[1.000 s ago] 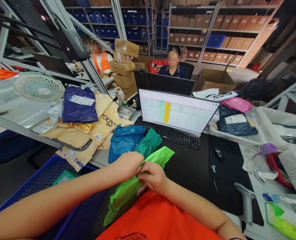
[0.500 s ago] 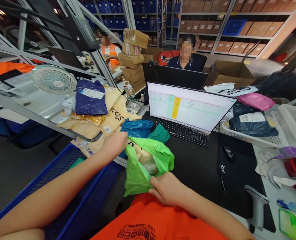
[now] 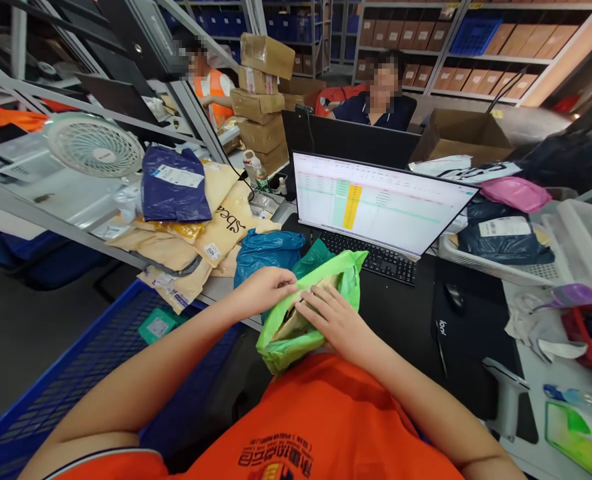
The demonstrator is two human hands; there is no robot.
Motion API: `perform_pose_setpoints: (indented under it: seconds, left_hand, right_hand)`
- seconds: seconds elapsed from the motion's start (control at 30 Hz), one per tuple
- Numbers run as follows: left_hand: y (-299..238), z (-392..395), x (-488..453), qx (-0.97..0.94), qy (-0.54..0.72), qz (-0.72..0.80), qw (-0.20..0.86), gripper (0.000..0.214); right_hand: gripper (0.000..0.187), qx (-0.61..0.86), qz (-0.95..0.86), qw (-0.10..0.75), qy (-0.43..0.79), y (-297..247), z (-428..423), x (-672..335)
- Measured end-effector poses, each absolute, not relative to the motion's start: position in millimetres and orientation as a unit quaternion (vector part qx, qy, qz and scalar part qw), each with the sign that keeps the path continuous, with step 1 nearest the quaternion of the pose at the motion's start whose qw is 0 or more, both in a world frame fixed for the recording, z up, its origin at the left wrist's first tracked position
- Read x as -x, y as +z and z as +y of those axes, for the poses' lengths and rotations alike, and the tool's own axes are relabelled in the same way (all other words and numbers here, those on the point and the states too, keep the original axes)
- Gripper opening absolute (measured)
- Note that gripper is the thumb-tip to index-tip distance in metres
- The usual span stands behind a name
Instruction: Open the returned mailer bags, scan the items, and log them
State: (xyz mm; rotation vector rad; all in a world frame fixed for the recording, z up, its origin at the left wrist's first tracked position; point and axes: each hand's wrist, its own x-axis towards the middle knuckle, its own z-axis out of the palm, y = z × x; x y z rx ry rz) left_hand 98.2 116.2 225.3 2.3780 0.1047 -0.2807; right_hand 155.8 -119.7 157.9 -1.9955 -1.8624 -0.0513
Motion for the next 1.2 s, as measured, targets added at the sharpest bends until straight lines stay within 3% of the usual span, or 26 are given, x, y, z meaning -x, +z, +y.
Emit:
perform_pose_setpoints:
  seconds: [0.13, 0.3, 0.5, 0.57, 0.67, 0.7, 0.83, 1.0, 1.2]
  left_hand:
    - [217.0, 127.6, -99.0, -0.931, -0.042, 0.124, 0.341, 0.033]
    - [211.1, 134.8, -91.9, -0.894, -0.022, 0.184, 0.408, 0.03]
    - [221.5, 101.0, -92.9, -0.806, -0.177, 0.06, 0.562, 0.036]
    - [221.5, 94.3, -96.9, -0.808, -0.175, 0.041, 0.561, 0.036]
    - [216.0, 96.2, -102.2, -0.839, -0.106, 0.08, 0.528, 0.035]
    - [213.4, 98.8, -103.4, -0.849, -0.07, 0.105, 0.513, 0.034]
    - [201.8, 105.5, -103.6, -0.849, 0.017, 0.153, 0.505, 0.038]
    - [172.1, 97.1, -94.4, -0.722, -0.073, 0.113, 0.679, 0.071]
    - [104.0, 94.1, -70.1, -0.731, -0.167, 0.037, 0.66, 0.09]
  right_hand:
    - [0.034, 0.729, -0.664, 0.151, 0.07, 164.8, -132.5, -154.1]
    - [0.038, 0.766, -0.585, 0.206, 0.168, 172.7, -168.9, -140.6]
    - [0.059, 0.786, -0.577, 0.221, -0.006, 170.5, -148.0, -151.4]
    - [0.051, 0.776, -0.589, 0.219, -0.053, 173.1, -136.3, -157.1]
    - [0.013, 0.776, -0.599, 0.187, -0.071, 175.6, -130.3, -162.9]
    - [0.008, 0.77, -0.611, 0.17, -0.064, 175.0, -131.9, -163.8]
    - [0.015, 0.771, -0.623, 0.132, -0.034, 168.7, -152.9, -164.6]
    - [0.035, 0.86, -0.43, 0.217, -0.169, 176.1, -209.3, -173.2]
    - [0.039, 0.905, -0.056, 0.403, -0.12, 193.4, -307.4, -177.3]
